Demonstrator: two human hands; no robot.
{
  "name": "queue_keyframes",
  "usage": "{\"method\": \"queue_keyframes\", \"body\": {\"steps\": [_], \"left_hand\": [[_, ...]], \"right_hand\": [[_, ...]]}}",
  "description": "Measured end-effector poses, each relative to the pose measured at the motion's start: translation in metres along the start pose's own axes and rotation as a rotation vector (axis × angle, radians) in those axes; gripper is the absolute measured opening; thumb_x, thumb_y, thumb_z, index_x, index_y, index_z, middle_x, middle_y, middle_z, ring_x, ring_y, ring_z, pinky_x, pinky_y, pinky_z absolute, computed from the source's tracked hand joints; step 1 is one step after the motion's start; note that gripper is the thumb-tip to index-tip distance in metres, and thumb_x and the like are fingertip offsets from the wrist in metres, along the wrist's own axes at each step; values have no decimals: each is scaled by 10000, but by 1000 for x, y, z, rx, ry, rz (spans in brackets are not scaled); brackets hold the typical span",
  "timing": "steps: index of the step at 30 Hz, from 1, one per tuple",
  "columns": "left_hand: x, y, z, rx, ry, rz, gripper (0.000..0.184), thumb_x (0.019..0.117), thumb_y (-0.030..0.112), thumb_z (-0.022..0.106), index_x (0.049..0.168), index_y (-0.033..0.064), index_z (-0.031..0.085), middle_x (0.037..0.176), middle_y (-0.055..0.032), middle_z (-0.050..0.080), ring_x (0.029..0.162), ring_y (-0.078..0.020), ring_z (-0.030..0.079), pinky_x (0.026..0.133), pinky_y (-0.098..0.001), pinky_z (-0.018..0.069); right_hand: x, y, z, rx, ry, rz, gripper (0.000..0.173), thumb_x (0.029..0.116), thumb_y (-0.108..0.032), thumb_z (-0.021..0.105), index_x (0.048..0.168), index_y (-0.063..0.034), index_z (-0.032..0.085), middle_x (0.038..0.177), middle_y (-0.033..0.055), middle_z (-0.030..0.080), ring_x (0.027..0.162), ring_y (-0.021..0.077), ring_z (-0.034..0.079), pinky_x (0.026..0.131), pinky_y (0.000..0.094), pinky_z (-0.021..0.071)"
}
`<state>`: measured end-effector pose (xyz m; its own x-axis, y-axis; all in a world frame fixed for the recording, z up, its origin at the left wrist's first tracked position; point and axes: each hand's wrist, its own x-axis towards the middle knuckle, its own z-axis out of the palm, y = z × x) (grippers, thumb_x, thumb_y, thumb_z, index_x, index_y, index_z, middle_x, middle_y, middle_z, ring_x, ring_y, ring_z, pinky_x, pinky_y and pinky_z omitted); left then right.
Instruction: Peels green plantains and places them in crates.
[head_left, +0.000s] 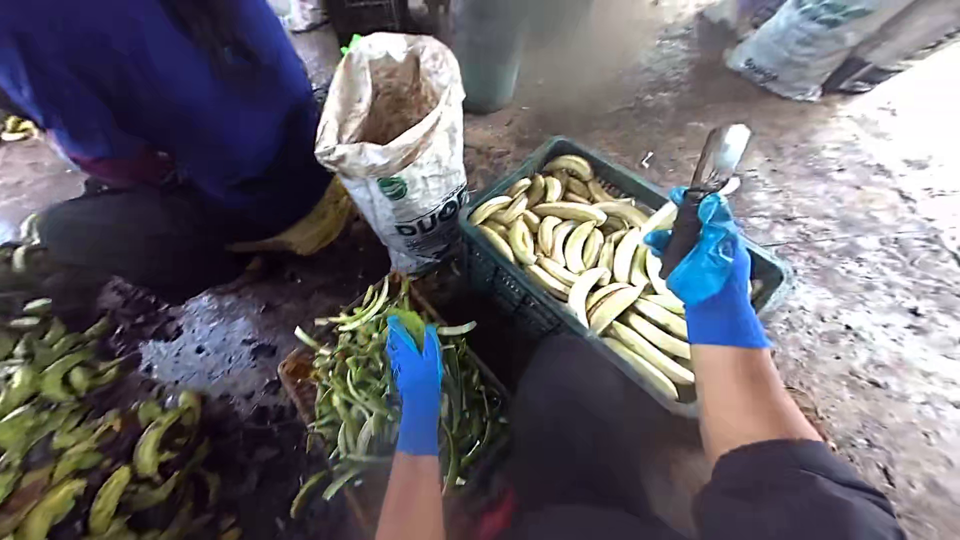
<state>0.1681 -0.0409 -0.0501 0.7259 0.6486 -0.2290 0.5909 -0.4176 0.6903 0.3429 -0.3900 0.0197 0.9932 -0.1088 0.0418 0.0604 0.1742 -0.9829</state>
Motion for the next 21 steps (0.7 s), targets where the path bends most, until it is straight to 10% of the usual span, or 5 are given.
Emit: {"method": "queue_keyframes", "body": {"steps": [3, 12, 21], "left_hand": [[22, 14, 15, 522, -110, -146, 953, 933, 536, 649, 1647, 215, 106, 1566, -291, 351, 1244, -485, 563, 971, -617, 489], [62, 24, 23, 807, -240, -293, 1036, 874, 546, 720, 1646, 281, 81, 1481, -276, 450, 1152, -447, 626, 897, -616, 533], [38, -12, -30, 191, -123, -73, 948, 897, 311, 729, 1635, 123, 164, 1586, -212, 383, 1419, -368, 442, 1138, -590, 373]], "right_hand": [[55, 30, -34, -238, 162, 116, 422, 1057, -393, 528, 1393, -139, 551, 1140, 13, 651, 765, 105, 656, 668, 311, 583], [218, 38, 45, -700, -594, 248, 315, 1055, -205, 564, 1341, -89, 623, 1187, 111, 684, 806, 165, 654, 736, 360, 556], [250, 104, 40, -452, -392, 255, 378, 1030, -343, 602, 1304, -84, 633, 1121, 70, 672, 768, 136, 653, 690, 335, 577]]}}
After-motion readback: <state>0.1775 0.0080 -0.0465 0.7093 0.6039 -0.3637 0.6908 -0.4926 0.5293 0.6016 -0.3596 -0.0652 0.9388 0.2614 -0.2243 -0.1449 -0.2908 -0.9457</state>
